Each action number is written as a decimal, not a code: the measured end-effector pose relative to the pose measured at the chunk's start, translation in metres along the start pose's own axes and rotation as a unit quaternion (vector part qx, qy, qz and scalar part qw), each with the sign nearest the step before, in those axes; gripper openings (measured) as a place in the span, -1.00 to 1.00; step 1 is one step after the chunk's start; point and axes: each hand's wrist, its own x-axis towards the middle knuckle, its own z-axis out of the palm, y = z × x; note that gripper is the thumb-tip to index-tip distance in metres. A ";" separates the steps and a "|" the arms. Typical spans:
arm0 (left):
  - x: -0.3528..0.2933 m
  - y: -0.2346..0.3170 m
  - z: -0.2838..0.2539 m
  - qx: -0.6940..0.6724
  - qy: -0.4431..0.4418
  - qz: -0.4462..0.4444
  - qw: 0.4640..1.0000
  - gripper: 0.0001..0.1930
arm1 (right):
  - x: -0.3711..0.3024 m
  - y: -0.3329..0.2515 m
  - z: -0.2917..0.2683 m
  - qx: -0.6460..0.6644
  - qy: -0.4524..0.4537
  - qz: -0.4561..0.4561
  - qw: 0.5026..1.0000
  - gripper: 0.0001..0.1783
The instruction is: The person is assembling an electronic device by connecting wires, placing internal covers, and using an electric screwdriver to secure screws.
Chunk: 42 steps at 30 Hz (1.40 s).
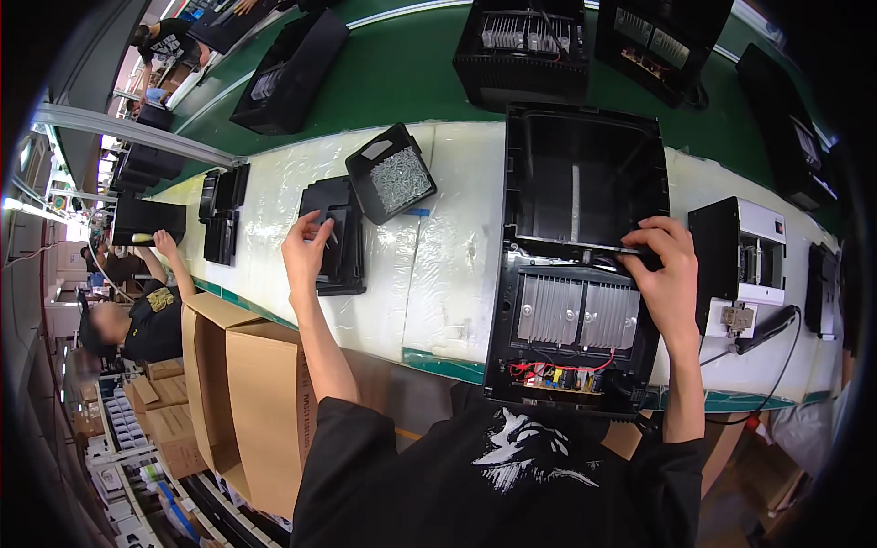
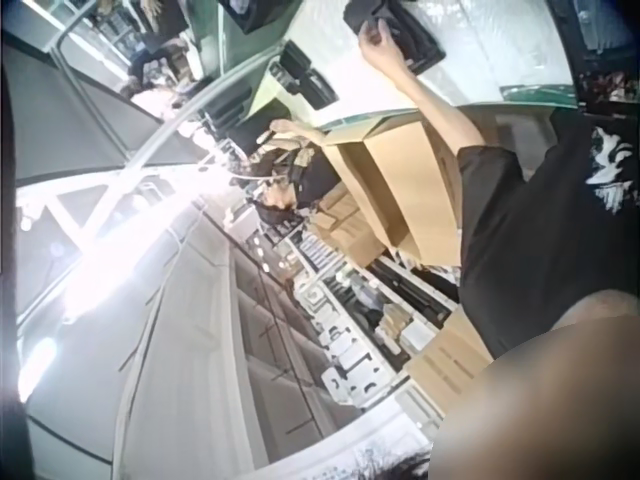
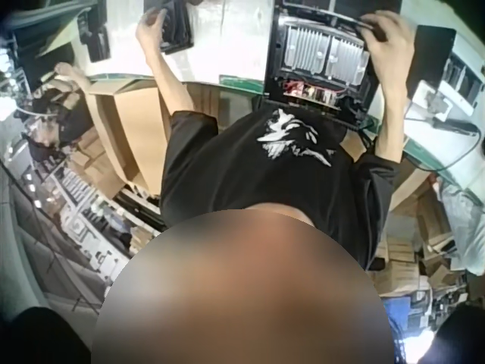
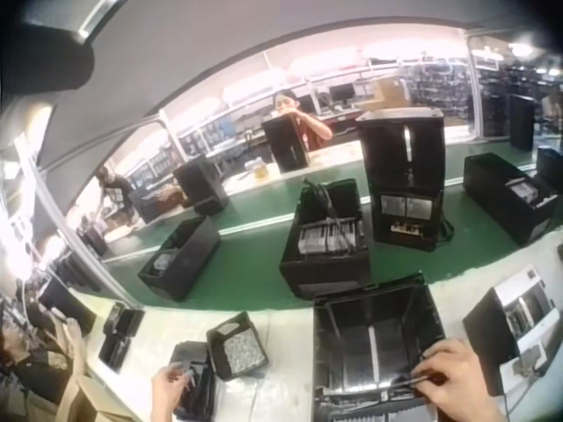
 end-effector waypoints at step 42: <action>-0.179 0.181 0.071 -0.385 -0.293 0.061 0.873 -0.27 | -0.136 0.306 -0.144 -0.205 0.167 0.545 0.796 -0.26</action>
